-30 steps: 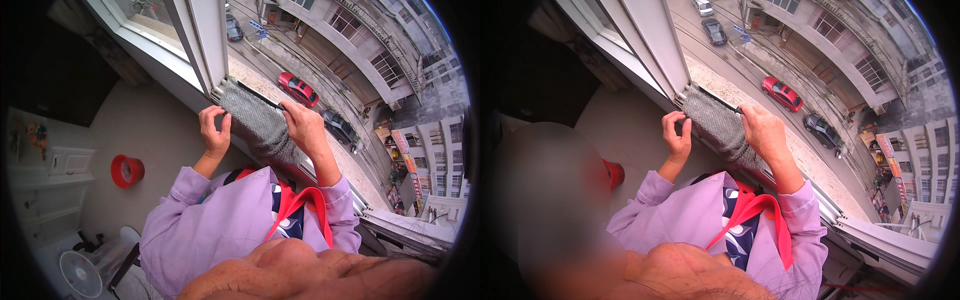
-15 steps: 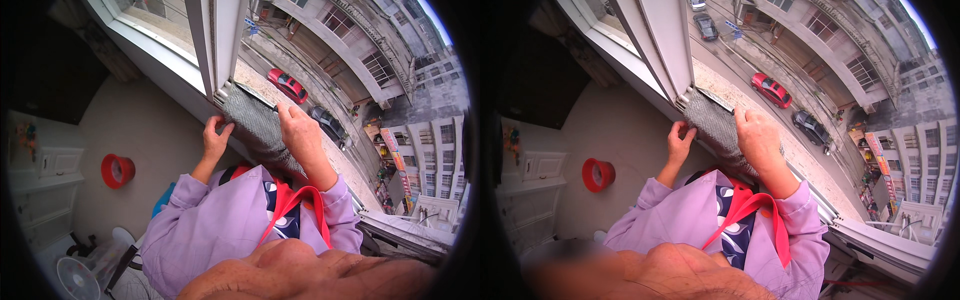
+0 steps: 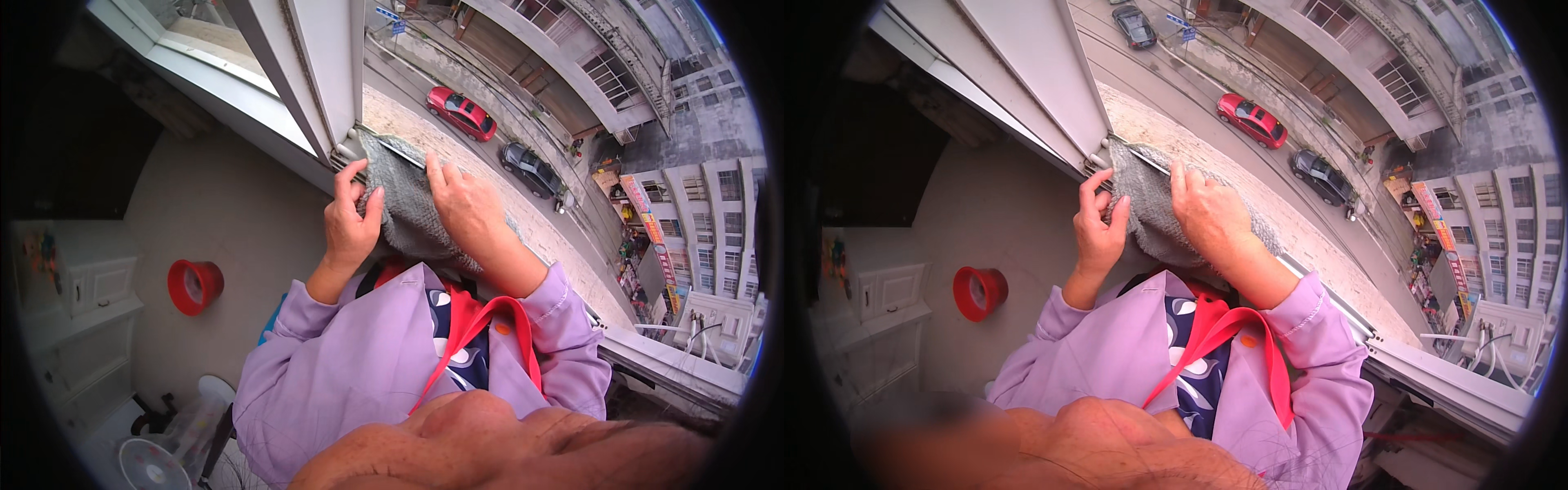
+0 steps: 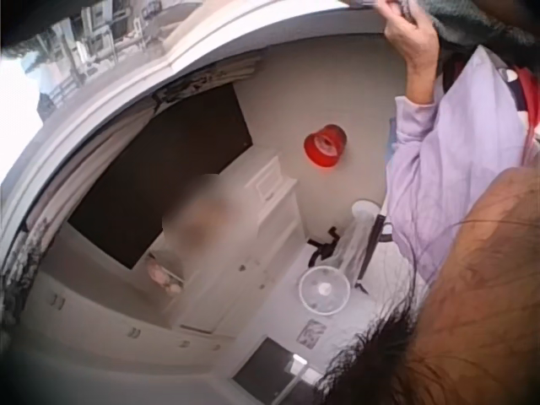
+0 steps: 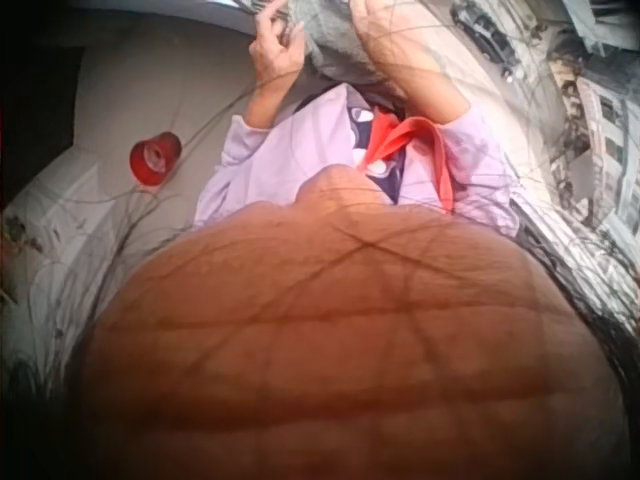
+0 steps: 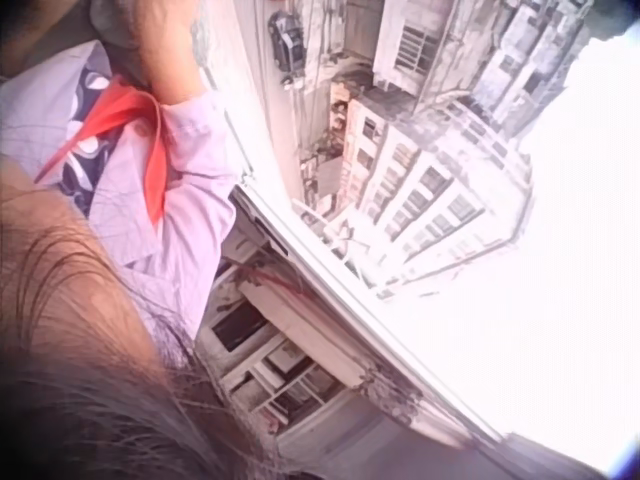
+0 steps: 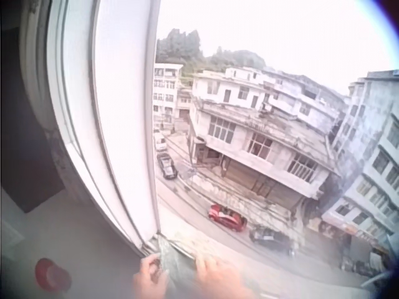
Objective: The person cleans the window frame using a scraper tool and a cloth. They scrape along the frame's grooves and wipe the surface repeatedly with a grey cloth.
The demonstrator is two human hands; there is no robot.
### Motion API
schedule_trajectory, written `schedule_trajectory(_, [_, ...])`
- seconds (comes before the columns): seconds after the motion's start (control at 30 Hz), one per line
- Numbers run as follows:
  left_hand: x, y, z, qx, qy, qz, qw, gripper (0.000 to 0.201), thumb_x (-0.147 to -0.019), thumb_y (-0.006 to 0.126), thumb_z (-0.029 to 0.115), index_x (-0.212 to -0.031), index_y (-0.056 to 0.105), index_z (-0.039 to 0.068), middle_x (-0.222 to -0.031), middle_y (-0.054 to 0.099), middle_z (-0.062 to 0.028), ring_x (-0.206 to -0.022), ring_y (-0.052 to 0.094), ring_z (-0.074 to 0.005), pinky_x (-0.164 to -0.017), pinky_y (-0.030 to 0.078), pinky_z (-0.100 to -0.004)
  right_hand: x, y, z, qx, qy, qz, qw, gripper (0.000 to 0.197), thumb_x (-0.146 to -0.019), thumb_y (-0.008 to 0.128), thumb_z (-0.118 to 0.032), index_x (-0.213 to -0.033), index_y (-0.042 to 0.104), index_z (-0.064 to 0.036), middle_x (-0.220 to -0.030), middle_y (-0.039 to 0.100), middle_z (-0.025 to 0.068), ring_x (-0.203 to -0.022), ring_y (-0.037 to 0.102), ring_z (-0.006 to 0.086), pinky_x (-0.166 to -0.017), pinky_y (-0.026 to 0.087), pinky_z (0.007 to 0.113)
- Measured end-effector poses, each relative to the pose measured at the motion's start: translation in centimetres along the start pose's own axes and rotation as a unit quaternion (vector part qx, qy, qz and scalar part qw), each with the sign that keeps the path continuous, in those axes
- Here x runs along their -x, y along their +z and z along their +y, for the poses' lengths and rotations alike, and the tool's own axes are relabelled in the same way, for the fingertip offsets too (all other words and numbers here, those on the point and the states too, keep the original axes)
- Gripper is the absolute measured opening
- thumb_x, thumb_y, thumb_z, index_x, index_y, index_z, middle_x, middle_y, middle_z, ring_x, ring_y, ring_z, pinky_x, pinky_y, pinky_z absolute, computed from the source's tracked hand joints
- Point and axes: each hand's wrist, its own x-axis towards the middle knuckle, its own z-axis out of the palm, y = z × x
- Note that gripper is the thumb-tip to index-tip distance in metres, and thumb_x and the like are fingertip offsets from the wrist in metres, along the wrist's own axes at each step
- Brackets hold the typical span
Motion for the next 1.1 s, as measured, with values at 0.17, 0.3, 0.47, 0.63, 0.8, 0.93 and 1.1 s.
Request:
schedule_trajectory(0.17, [0.9, 1.4, 1.6, -0.061, 0.061, -0.093, 0.992, 0.030, -0.085, 0.067, 0.010, -0.114, 0.062, 0.006, -0.079, 0.064, -0.0151, -0.065, 0.063, -0.0301, -0.060, 0.051, -0.0376, 3.6, -0.6, 1.7, -0.019, -0.004, -0.011, 1.000, 0.051, -0.082, 0.057, -0.012, -0.130, 0.051, 0.0024, -0.088, 0.061, 0.0077, -0.075, 0.066, 0.0205, -0.062, 0.055, 0.031])
schedule_trajectory(0.3, [2.4, 3.7, 3.4, -0.045, 0.100, -0.152, 0.982, 0.032, -0.083, 0.070, 0.008, -0.114, 0.064, 0.005, -0.086, 0.068, -0.0169, -0.069, 0.067, -0.0288, -0.063, 0.053, -0.0343, 7.9, -0.6, 3.4, -0.033, 0.023, -0.009, 0.999, 0.052, -0.081, 0.057, -0.013, -0.131, 0.052, -0.0007, -0.090, 0.060, 0.0077, -0.075, 0.064, 0.0204, -0.061, 0.054, 0.031])
schedule_trajectory(0.47, [4.0, 6.8, 5.2, -0.028, 0.158, -0.254, 0.954, 0.030, -0.083, 0.069, 0.008, -0.113, 0.064, 0.004, -0.098, 0.069, -0.0164, -0.083, 0.070, -0.0313, -0.070, 0.056, -0.0350, 13.8, -1.1, 5.6, -0.085, 0.087, -0.040, 0.992, 0.061, -0.077, 0.057, -0.002, -0.137, 0.047, -0.0047, -0.092, 0.058, 0.0103, -0.081, 0.063, 0.0260, -0.065, 0.053, 0.036])
schedule_trajectory(0.63, [6.2, 10.9, 7.2, 0.006, 0.214, -0.325, 0.921, 0.029, -0.083, 0.069, 0.010, -0.112, 0.065, 0.005, -0.096, 0.070, -0.0143, -0.079, 0.069, -0.0294, -0.068, 0.056, -0.0358, 20.2, -1.5, 8.0, -0.079, 0.124, -0.038, 0.988, 0.061, -0.076, 0.057, 0.001, -0.135, 0.050, -0.0075, -0.089, 0.057, 0.0090, -0.079, 0.061, 0.0246, -0.064, 0.052, 0.036])
schedule_trajectory(0.8, [9.1, 15.6, 9.4, 0.043, 0.242, -0.404, 0.881, 0.032, -0.084, 0.067, 0.013, -0.116, 0.062, 0.005, -0.099, 0.069, -0.0135, -0.079, 0.068, -0.0302, -0.066, 0.055, -0.0372, 27.1, -3.2, 10.3, -0.035, 0.180, -0.074, 0.980, 0.059, -0.075, 0.057, 0.002, -0.132, 0.054, -0.0105, -0.082, 0.053, 0.0074, -0.074, 0.057, 0.0236, -0.065, 0.050, 0.036])
schedule_trajectory(0.93, [11.4, 19.2, 10.7, 0.065, 0.244, -0.446, 0.859, 0.045, -0.086, 0.063, 0.010, -0.127, 0.050, -0.002, -0.108, 0.065, -0.0205, -0.081, 0.067, -0.0318, -0.067, 0.054, -0.0378, 30.8, -5.2, 10.3, 0.009, 0.230, -0.108, 0.967, 0.055, -0.075, 0.057, 0.002, -0.129, 0.056, -0.0107, -0.081, 0.053, 0.0068, -0.074, 0.055, 0.0236, -0.066, 0.049, 0.036])
schedule_trajectory(1.1, [16.6, 26.2, 13.2, 0.054, 0.295, -0.490, 0.819, 0.048, -0.083, 0.059, 0.003, -0.129, 0.047, -0.005, -0.097, 0.059, -0.0183, -0.080, 0.064, -0.0340, -0.066, 0.053, -0.0397, 34.8, -7.4, 11.3, 0.086, 0.284, -0.171, 0.940, 0.048, -0.076, 0.058, -0.001, -0.122, 0.061, -0.0107, -0.081, 0.055, 0.0072, -0.076, 0.057, 0.0240, -0.067, 0.048, 0.036])
